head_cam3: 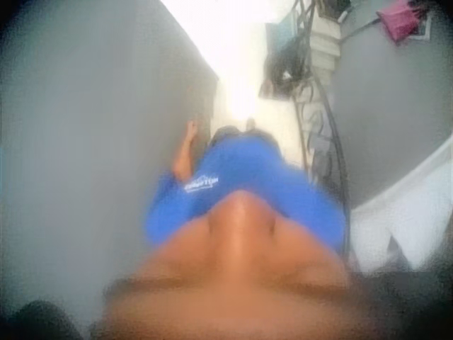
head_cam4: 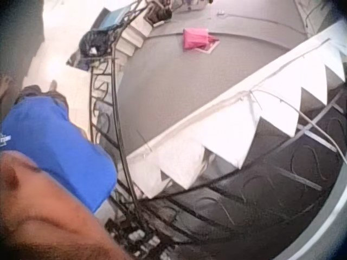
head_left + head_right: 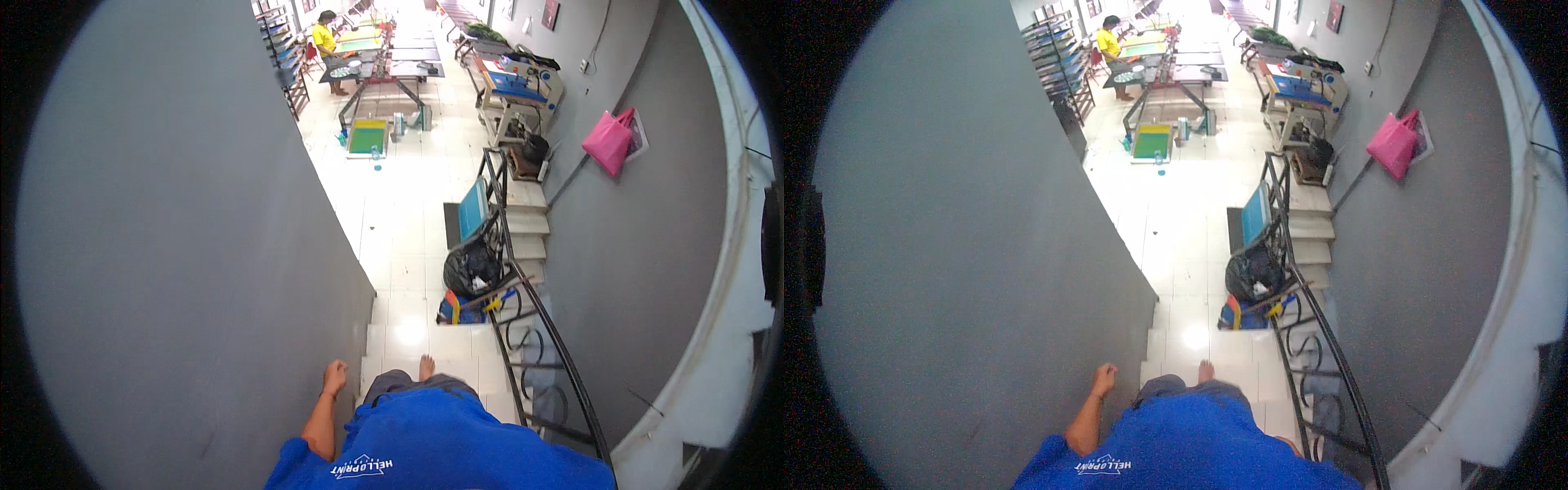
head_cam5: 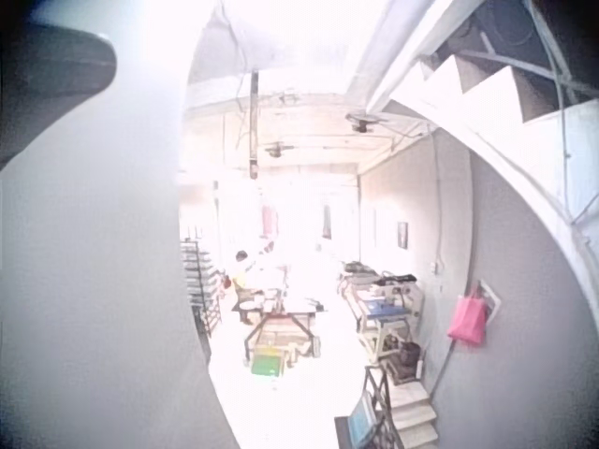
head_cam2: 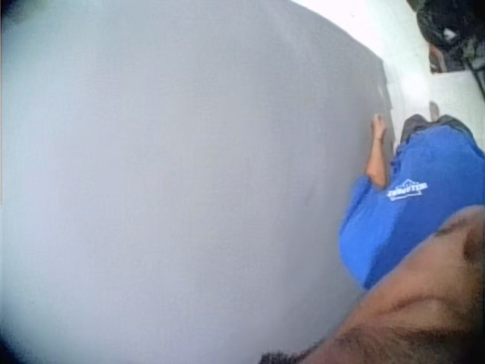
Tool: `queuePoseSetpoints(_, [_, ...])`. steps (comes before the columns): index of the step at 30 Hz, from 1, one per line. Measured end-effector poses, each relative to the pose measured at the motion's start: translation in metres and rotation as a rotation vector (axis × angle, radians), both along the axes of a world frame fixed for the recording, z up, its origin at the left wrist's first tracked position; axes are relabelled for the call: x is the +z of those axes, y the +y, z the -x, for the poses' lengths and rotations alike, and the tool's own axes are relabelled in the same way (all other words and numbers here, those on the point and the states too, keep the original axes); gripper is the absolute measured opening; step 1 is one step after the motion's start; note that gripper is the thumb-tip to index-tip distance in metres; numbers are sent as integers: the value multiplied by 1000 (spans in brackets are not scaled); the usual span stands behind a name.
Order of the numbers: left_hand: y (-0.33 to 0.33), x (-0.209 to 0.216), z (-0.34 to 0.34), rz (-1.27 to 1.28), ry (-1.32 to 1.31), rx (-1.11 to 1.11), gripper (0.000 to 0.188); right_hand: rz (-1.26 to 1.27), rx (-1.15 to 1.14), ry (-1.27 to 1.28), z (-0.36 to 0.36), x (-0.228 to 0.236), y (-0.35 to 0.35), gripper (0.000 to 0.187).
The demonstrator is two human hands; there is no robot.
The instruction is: The person cleans a large black printing mat on a workbench using a squeegee and a rag. They also handle a white bucket, moving it to a shelf on a staircase and returning it to the workspace.
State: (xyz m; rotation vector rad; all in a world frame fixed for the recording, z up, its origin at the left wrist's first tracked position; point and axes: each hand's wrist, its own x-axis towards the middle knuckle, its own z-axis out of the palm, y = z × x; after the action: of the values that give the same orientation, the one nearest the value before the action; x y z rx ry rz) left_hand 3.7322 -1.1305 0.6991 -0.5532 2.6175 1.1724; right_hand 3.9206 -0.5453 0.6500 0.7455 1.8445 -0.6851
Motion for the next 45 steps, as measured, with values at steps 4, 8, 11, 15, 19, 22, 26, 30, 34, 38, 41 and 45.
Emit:
queuePoseSetpoints(4, [-18,-101,42,22,-117,117,23,-93,158,161,143,-78,27,25])
queuePoseSetpoints(8, [10,-141,126,-5,-183,85,27,120,-669,683,307,-81,54,30])
queuePoseSetpoints(11, [17,-164,247,-18,3,-1,31,176,-573,862,415,-32,29,49])
queuePoseSetpoints(15, [21,-219,386,-271,-40,69,36,722,-617,984,543,60,-76,62])
queuePoseSetpoints(19, [18,-285,465,-284,-219,-15,39,1493,-36,761,626,156,-241,61])
queuePoseSetpoints(22, [24,-310,499,-352,-312,-61,42,1977,604,521,656,192,-335,69])
queuePoseSetpoints(26, [30,-361,572,-374,-269,-3,48,2353,916,461,688,200,-385,70])
queuePoseSetpoints(30, [-36,-458,607,-459,-213,291,53,2514,1011,415,725,158,-395,70])
queuePoseSetpoints(34, [-15,-527,658,-491,-477,269,61,2523,915,506,826,102,-395,70])
queuePoseSetpoints(38, [-13,-552,750,-492,-618,239,62,2496,868,607,928,69,-382,69])
queuePoseSetpoints(41, [-25,-584,827,-489,-650,248,62,2468,867,644,1009,29,-383,69])
queuePoseSetpoints(45, [-40,-648,946,-488,-665,274,63,2461,871,634,1130,-39,-391,69])
